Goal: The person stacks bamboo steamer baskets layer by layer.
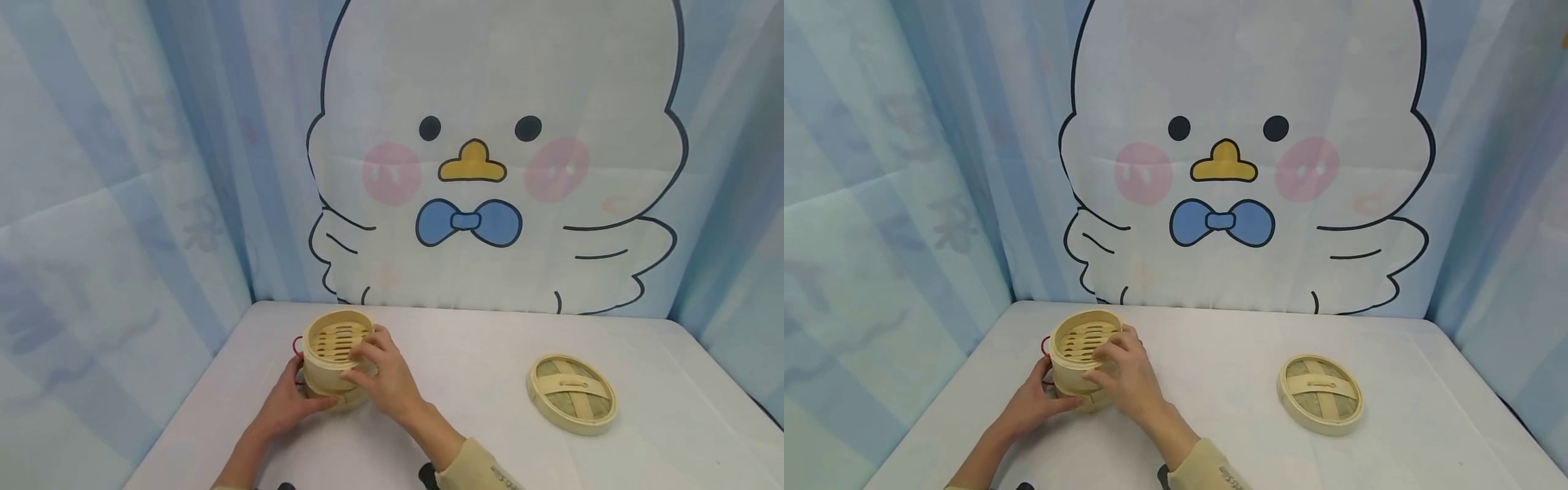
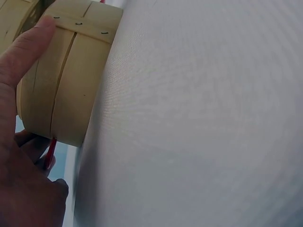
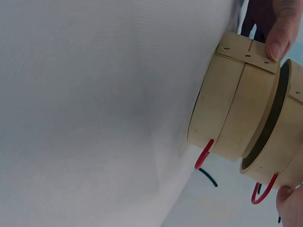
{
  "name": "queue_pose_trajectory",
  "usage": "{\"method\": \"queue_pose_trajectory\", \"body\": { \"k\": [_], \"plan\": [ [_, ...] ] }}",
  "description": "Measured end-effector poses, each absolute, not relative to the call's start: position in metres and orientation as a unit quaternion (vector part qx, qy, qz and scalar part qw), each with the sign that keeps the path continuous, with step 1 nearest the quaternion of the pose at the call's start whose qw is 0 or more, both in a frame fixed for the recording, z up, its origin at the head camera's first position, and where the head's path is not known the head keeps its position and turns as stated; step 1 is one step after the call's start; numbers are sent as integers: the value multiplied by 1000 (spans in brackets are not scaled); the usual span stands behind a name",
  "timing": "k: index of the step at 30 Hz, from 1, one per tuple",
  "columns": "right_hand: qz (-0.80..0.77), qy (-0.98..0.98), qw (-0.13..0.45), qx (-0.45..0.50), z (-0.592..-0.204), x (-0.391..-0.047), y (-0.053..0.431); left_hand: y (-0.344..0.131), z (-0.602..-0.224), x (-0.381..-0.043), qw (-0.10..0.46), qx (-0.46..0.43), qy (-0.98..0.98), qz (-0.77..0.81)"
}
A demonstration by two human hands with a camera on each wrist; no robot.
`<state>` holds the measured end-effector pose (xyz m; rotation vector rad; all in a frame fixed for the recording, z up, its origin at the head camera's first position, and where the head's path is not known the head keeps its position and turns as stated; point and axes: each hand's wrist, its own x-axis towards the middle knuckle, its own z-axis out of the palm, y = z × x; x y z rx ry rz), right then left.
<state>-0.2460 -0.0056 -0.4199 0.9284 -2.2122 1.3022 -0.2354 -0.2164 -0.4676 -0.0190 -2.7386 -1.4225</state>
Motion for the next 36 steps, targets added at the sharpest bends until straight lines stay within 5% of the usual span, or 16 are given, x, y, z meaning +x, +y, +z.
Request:
{"method": "queue_pose_trajectory", "body": {
  "k": [36],
  "plan": [
    [435,-794,259,337,-430,-245,-20,-216,-470,-235,53,-15,-880,-471]
  ]
}}
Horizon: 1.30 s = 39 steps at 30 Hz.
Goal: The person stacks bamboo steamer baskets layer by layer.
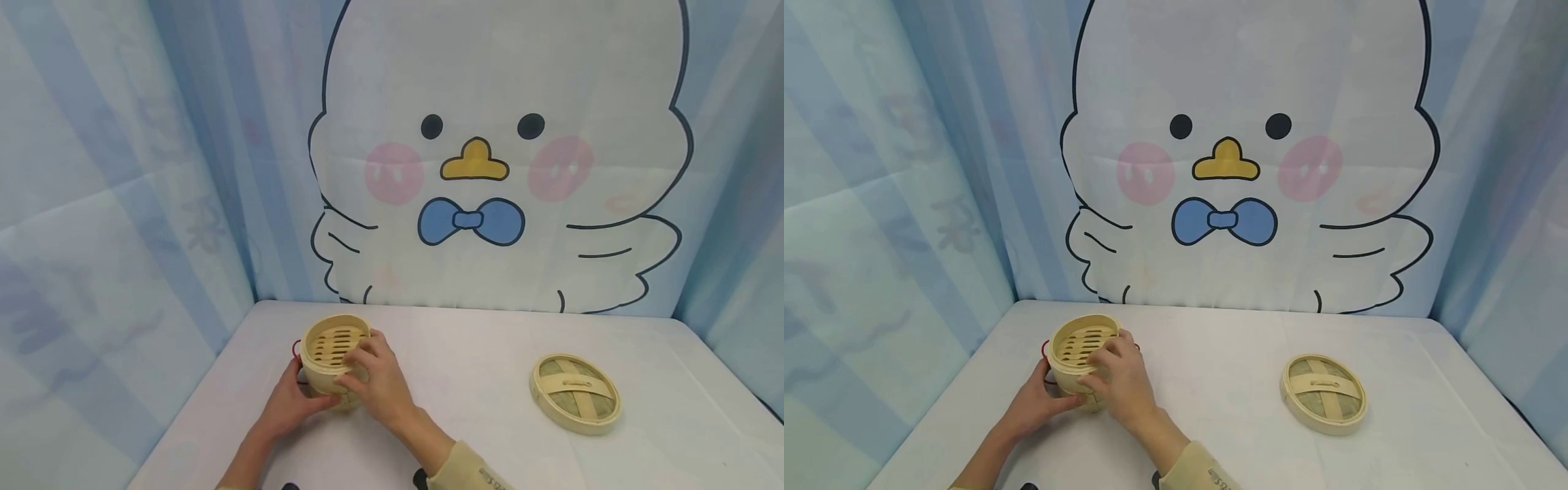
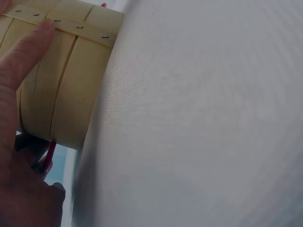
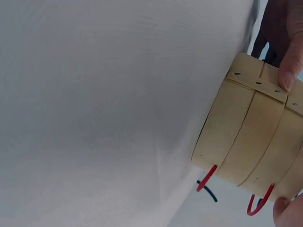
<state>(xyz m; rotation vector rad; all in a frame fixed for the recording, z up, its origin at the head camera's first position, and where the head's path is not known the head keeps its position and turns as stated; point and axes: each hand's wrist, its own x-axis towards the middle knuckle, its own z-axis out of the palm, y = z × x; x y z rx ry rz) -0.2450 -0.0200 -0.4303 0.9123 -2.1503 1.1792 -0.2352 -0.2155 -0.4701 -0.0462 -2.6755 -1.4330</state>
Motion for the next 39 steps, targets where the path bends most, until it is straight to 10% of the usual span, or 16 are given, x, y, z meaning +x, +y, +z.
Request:
{"method": "queue_pose_trajectory", "body": {
  "k": [39],
  "plan": [
    [392,-826,247,320,-416,-232,31,-224,-453,-228,96,-2,-868,-488]
  ]
}}
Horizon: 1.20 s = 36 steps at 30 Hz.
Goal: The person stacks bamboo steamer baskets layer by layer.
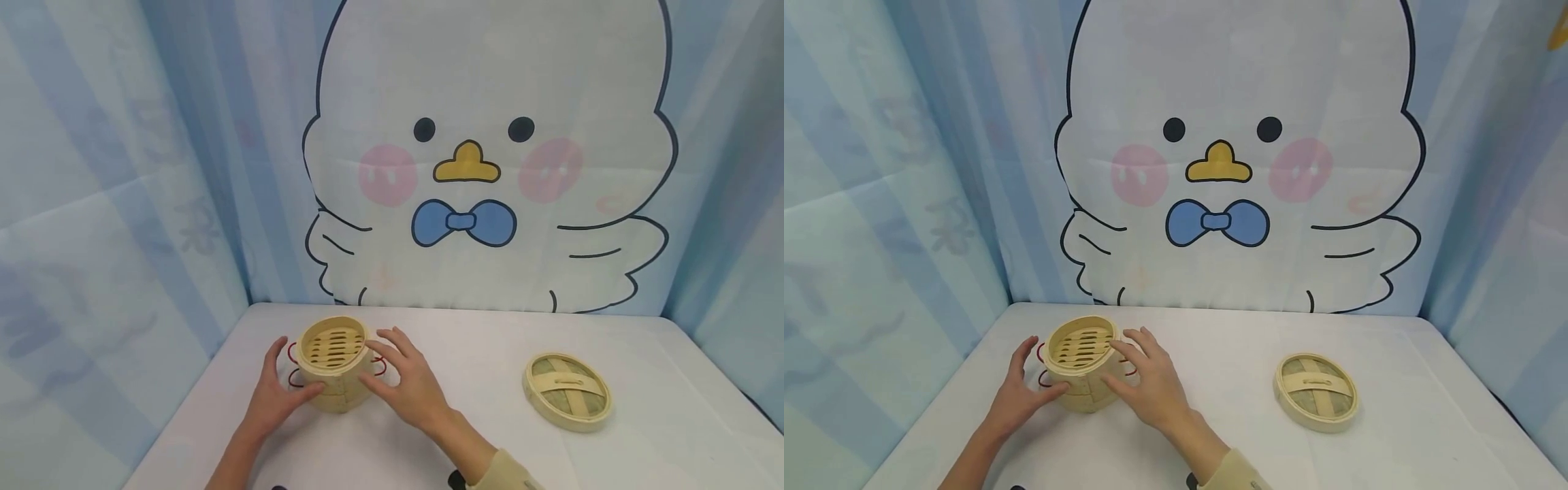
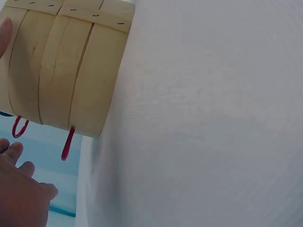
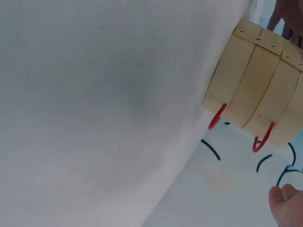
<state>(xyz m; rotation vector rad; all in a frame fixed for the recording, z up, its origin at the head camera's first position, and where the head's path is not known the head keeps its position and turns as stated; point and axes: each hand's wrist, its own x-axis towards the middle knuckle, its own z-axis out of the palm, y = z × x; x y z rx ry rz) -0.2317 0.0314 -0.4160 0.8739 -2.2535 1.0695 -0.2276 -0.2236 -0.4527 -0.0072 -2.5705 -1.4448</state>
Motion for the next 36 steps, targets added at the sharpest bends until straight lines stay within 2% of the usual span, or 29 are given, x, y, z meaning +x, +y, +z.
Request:
{"method": "queue_pose_trajectory", "body": {
  "k": [6,16,31,36],
  "plan": [
    [387,-832,241,316,-413,-226,43,-221,-449,-230,110,-26,-871,-478],
    [358,-850,251,296,-404,-220,63,-213,-445,-234,97,-21,-881,-463],
    [331,-861,281,265,-400,-213,112,-210,-443,-236,85,-32,-875,-475],
    [338,-852,307,255,-399,-212,133,-210,-442,-237,83,-33,-877,-472]
  ]
}}
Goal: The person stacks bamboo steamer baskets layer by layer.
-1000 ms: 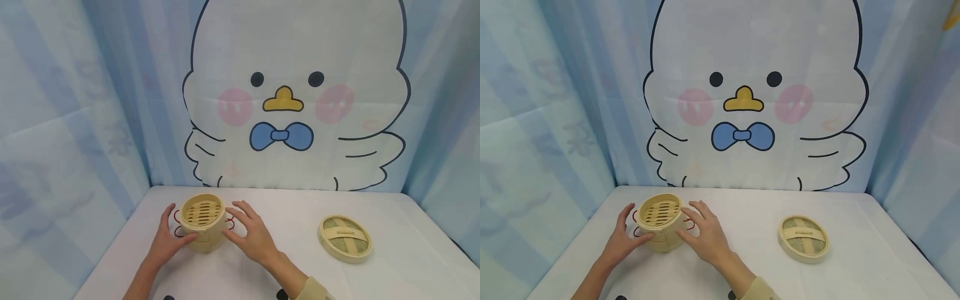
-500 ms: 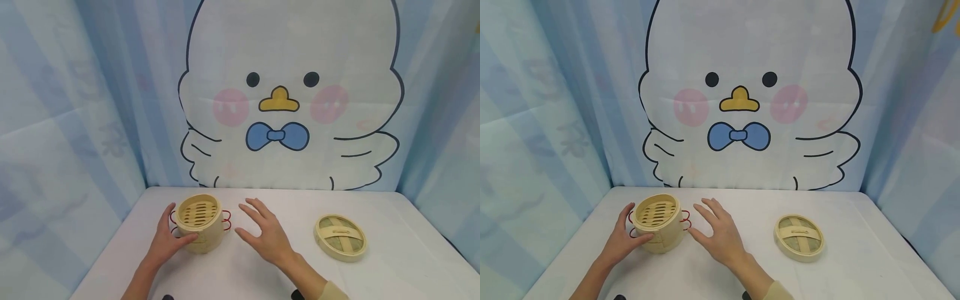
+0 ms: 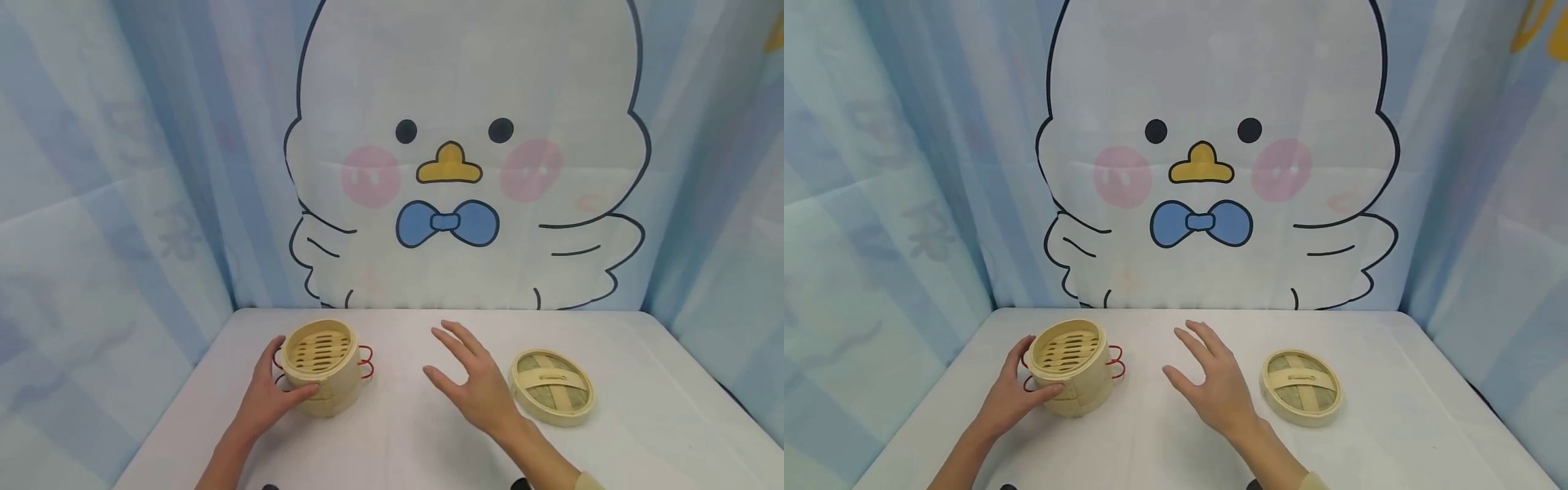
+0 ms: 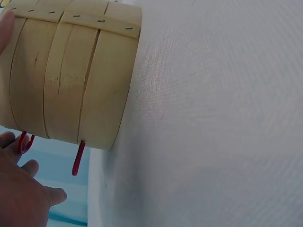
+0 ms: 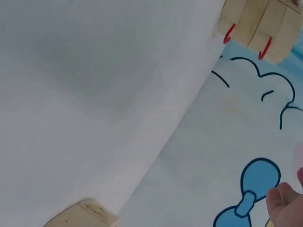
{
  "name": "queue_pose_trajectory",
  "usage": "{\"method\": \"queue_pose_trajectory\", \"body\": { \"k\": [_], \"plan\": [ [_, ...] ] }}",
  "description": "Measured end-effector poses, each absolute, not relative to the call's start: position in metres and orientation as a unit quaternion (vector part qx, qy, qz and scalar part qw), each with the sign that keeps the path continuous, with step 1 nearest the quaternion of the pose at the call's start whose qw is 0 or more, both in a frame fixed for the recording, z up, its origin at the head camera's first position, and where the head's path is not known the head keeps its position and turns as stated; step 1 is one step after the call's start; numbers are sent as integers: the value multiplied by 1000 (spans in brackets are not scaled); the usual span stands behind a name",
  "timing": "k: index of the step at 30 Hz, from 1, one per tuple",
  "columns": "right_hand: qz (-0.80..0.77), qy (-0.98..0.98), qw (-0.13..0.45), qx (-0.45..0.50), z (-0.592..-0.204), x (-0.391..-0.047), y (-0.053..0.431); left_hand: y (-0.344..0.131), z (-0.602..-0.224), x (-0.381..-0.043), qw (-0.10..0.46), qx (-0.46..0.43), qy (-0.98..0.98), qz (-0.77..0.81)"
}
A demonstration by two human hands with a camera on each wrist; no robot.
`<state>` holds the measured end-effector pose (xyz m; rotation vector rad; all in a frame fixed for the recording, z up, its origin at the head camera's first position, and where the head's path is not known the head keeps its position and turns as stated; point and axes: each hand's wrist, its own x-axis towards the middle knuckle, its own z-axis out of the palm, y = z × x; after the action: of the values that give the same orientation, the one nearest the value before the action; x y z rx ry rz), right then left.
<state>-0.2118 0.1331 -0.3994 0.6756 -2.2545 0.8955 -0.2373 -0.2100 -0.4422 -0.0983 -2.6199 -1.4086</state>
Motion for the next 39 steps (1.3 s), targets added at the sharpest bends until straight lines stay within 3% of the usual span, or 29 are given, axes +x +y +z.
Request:
{"method": "queue_pose_trajectory", "body": {
  "k": [13,39],
  "plan": [
    [313,-873,323,186,-405,-205,181,-210,-444,-238,78,-35,-877,-473],
    [268,-896,332,126,-423,-200,231,-208,-441,-238,61,-23,-876,-478]
  ]
}}
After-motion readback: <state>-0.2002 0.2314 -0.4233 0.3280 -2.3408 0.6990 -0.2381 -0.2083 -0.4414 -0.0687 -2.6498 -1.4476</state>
